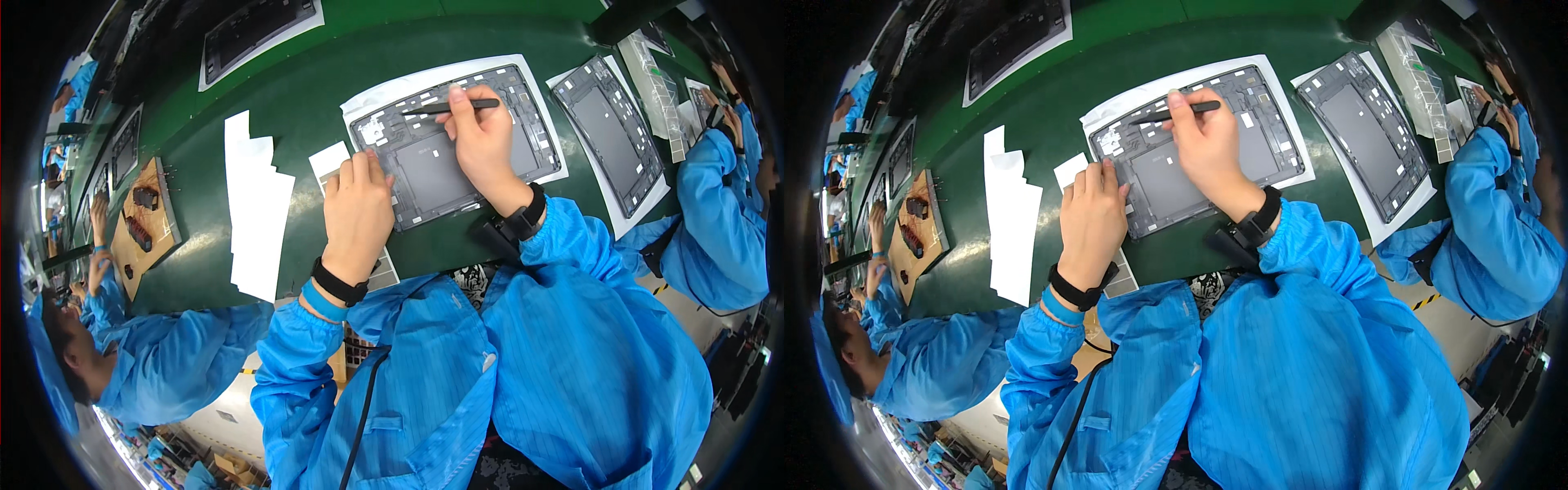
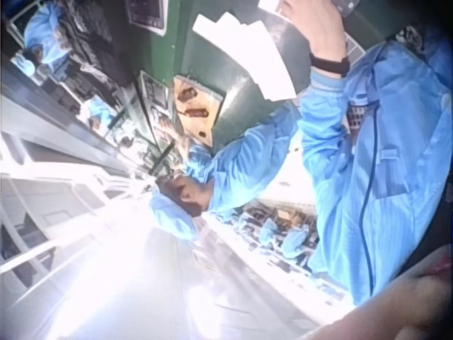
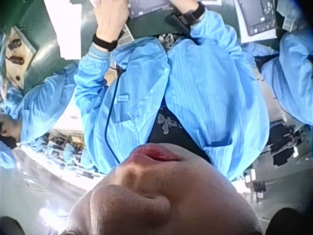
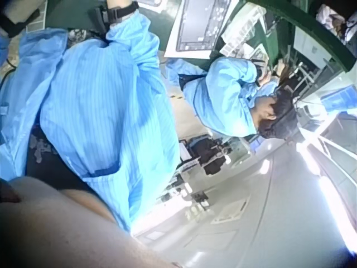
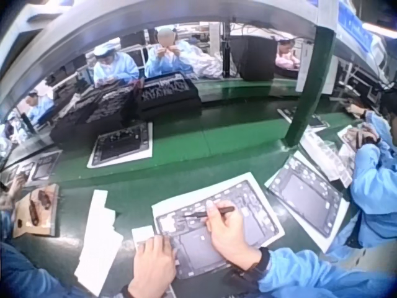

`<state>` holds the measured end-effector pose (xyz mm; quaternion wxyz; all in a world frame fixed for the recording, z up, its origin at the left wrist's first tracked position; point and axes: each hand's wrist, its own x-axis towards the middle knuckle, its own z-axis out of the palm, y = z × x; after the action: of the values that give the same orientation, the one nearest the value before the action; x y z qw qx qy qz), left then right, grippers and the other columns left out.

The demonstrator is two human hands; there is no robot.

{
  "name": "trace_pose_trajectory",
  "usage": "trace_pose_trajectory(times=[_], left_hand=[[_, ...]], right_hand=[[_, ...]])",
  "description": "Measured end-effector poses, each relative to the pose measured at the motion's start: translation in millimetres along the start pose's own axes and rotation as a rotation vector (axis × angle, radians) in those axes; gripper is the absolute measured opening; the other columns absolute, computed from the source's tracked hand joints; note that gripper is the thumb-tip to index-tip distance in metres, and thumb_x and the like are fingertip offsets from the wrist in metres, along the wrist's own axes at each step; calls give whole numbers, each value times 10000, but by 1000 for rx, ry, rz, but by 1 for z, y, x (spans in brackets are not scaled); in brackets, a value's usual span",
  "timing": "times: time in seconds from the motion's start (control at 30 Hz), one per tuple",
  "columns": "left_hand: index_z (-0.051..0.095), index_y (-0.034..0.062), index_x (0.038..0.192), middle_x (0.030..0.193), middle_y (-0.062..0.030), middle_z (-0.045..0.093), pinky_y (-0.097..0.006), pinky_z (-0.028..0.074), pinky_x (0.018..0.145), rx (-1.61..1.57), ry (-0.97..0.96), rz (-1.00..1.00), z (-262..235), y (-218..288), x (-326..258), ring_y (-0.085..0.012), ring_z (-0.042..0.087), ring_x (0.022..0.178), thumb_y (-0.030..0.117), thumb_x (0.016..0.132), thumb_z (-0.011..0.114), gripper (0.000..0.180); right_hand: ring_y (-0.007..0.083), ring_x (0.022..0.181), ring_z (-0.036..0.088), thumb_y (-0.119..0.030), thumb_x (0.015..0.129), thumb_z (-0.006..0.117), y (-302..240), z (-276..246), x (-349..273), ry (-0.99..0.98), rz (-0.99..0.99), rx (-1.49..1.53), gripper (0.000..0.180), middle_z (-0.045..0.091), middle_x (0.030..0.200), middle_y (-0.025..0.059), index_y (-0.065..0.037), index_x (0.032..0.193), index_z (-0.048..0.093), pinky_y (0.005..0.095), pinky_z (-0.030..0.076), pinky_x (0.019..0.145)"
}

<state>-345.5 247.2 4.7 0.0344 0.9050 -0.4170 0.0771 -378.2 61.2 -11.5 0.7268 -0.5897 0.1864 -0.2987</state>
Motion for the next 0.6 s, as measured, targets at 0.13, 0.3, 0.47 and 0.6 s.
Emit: trace_pose_trajectory(times=[0.13, 0.3, 0.47, 0.6], left_hand=[[560, -39, 1311, 1196, -179, 569, -434, 468, 918, -343, 169, -149, -16, -4, -25, -342, 563, 1081, 151, 898, 647, 463], [546, -1, 1346, 1413, -184, 500, -454, 414, 1039, -418, 37, -167, 2, 5, -65, -377, 500, 1272, 129, 881, 651, 494], [552, -4, 1345, 1439, -173, 497, -453, 380, 1082, -421, 82, -152, 19, 3, -74, -374, 476, 1314, 128, 874, 638, 496], [554, -3, 1343, 1437, -172, 500, -456, 382, 1081, -424, 58, -153, 15, 2, -73, -374, 476, 1314, 130, 871, 639, 497]], right_hand=[[86, 614, 620, -200, 984, 631, -14, 1, -9, -149, 200, 107, 200, 617, 688, 40, -22, 909, 577, 218, 466, 519], [99, 659, 633, -153, 983, 614, -2, 31, -21, -448, 294, -7, 173, 649, 788, 55, 12, 1033, 627, 232, 525, 621], [71, 655, 606, -112, 969, 599, 16, 44, -15, -558, 255, -191, 168, 680, 809, 76, 41, 963, 669, 225, 513, 608], [68, 645, 600, -126, 969, 606, 19, 47, -15, -557, 192, -258, 180, 686, 796, 82, 42, 971, 669, 224, 497, 596]])
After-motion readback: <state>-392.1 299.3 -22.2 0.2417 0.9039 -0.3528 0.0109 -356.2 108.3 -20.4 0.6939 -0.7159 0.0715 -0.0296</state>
